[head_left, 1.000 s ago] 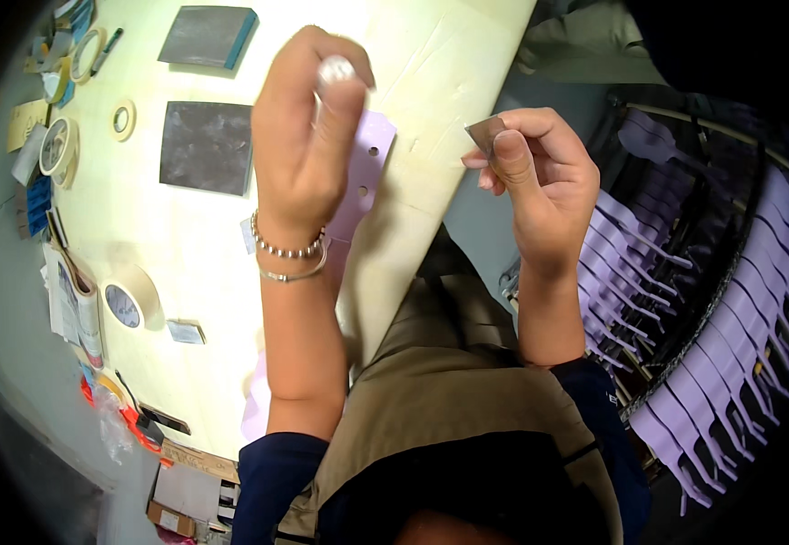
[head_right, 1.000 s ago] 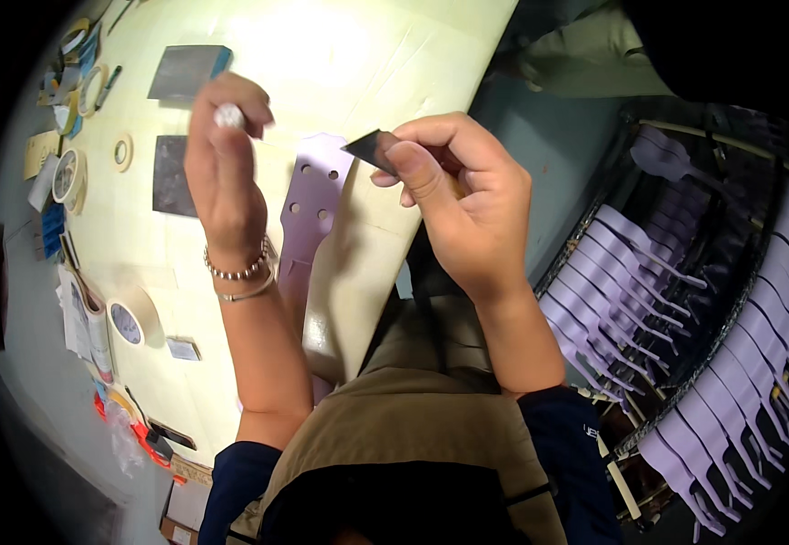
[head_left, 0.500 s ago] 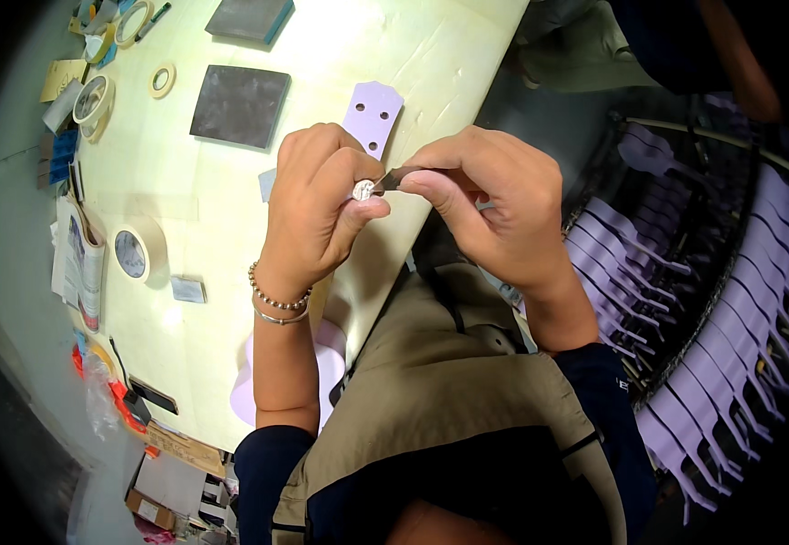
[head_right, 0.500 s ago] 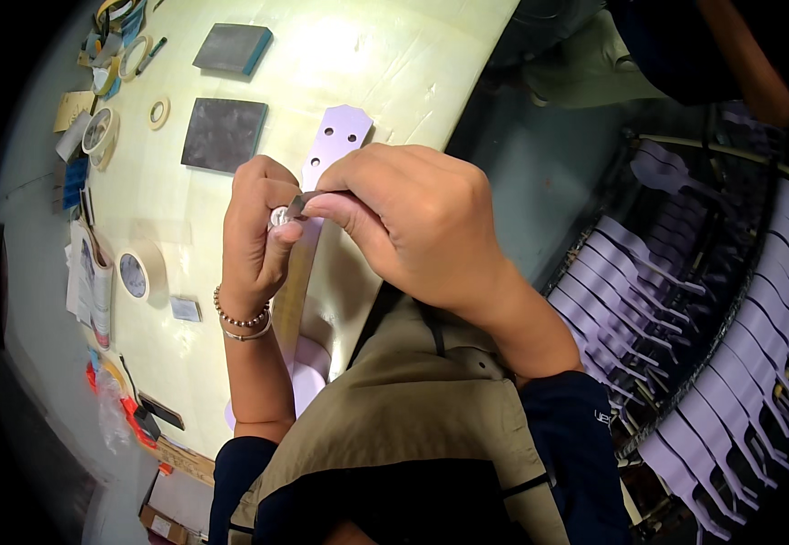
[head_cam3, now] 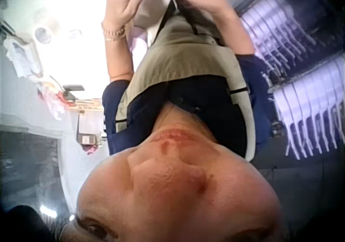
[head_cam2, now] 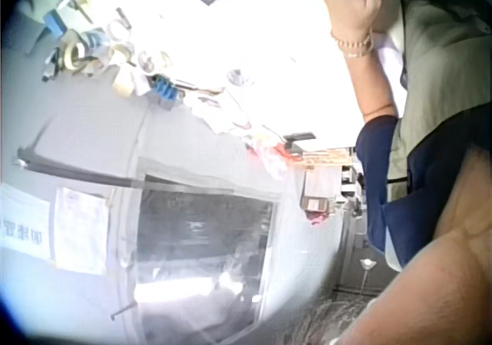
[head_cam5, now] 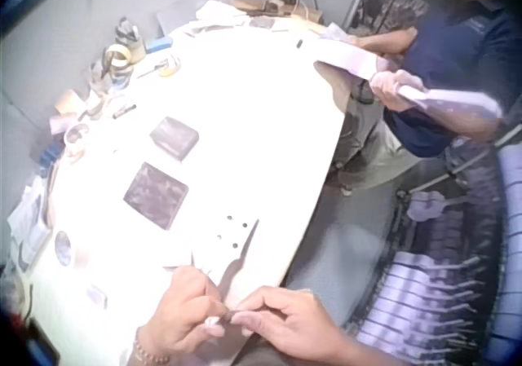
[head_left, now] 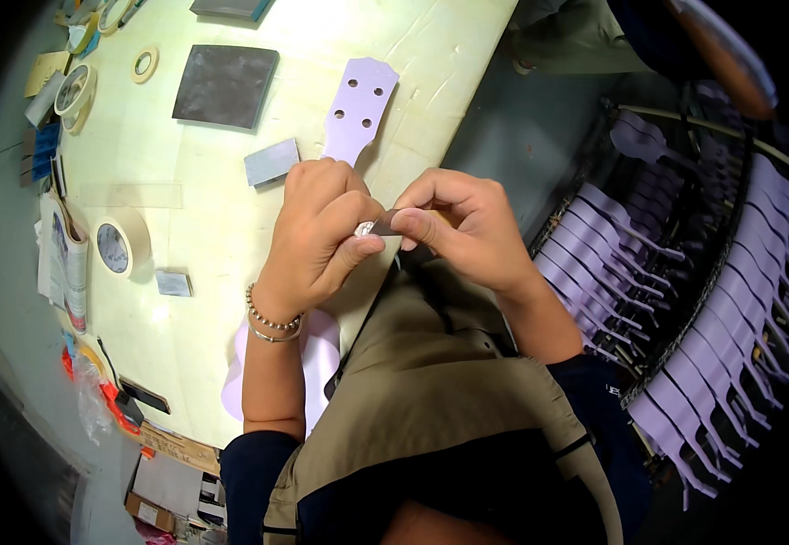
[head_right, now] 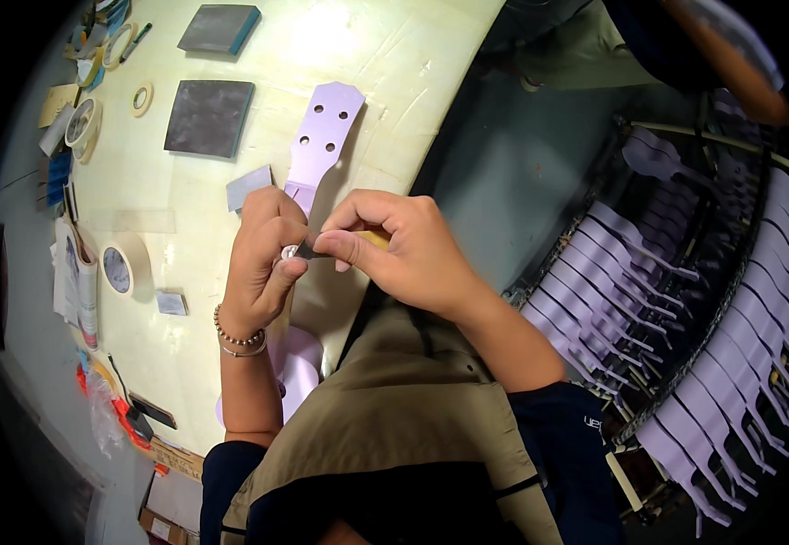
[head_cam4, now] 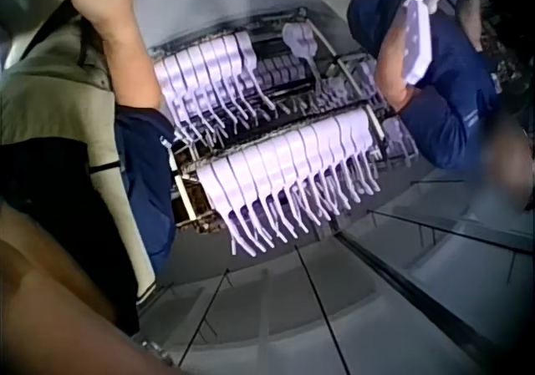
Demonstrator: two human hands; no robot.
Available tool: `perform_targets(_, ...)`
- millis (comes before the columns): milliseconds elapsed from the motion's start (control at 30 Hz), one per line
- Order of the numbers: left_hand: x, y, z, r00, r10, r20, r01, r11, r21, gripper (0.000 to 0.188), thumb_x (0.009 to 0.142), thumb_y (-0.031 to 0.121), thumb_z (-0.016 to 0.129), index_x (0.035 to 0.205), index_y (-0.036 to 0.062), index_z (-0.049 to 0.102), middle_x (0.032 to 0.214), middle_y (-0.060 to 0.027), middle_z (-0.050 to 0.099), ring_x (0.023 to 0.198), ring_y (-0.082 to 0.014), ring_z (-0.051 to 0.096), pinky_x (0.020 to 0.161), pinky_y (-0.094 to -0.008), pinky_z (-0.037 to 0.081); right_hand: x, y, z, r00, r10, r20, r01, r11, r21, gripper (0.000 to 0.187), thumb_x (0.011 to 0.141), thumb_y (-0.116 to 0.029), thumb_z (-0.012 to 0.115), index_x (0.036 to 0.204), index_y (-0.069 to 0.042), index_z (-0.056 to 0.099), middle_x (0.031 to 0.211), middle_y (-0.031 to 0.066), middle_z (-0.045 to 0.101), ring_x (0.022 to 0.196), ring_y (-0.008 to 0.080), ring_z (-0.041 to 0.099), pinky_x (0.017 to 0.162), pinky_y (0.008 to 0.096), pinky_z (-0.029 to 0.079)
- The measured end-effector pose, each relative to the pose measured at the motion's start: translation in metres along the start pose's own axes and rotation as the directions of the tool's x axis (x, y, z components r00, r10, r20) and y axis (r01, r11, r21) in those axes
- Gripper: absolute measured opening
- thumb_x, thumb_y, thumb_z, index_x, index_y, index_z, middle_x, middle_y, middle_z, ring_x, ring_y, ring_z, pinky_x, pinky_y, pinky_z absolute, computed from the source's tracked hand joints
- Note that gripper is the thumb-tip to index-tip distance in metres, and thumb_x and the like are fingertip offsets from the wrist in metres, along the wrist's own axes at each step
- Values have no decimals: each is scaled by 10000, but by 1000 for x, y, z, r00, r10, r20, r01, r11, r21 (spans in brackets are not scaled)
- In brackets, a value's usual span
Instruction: The person sands the body and neck of a light purple ukulele with sanding blocks, then uses a small tool to clean the edges of the tuning holes on the headstock. The person places the finished ukulele on a rack and repeats the process with another ukulele.
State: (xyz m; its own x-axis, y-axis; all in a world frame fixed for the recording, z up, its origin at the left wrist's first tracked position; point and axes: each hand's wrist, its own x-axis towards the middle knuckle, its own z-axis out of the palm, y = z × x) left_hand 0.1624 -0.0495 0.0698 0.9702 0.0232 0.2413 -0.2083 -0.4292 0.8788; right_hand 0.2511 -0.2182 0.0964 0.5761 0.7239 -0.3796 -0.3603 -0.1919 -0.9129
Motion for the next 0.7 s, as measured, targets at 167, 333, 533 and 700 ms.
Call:
perform_targets(167, 15, -28, -1, 957, -94, -275, 29, 972, -232, 262, 895, 291, 559, 878, 31, 536, 772, -31, 484, 667, -139, 446, 631, -258, 372, 12, 46, -14, 984, 54, -169, -15, 974, 225, 172, 910, -172, 587, 896, -1, 597, 767, 73, 646, 607, 76, 570, 546, 189, 441)
perform_targets(333, 86, -61, -1, 565, -414, -713, 85, 889, -449, 228, 919, 215, 572, 937, -10, 532, 660, 15, 432, 587, -70, 362, 546, -213, 324, 36, 69, -25, 944, -46, -327, 36, 999, -36, 211, 934, -152, 534, 1045, 3, 624, 874, 70, 668, 734, 124, 625, 661, 217, 468)
perform_targets(533, 90, -106, 5, 552, -442, -707, 128, 883, -451, 213, 910, 169, 583, 930, -43, 571, 599, 37, 378, 547, -65, 308, 531, -213, 289, 54, 78, -31, 945, -194, -263, 50, 881, -470, 214, 910, -118, 540, 1063, -14, 648, 899, 77, 677, 828, 160, 619, 788, 271, 464)
perform_targets(700, 95, -102, 1, 566, -390, -726, 155, 916, -370, 197, 888, 154, 612, 906, -41, 606, 591, 34, 412, 542, -57, 303, 523, -209, 256, 62, 87, -24, 890, -354, -287, 158, 830, -535, 186, 842, -120, 599, 1000, -53, 669, 861, 83, 659, 798, 260, 561, 745, 324, 451)
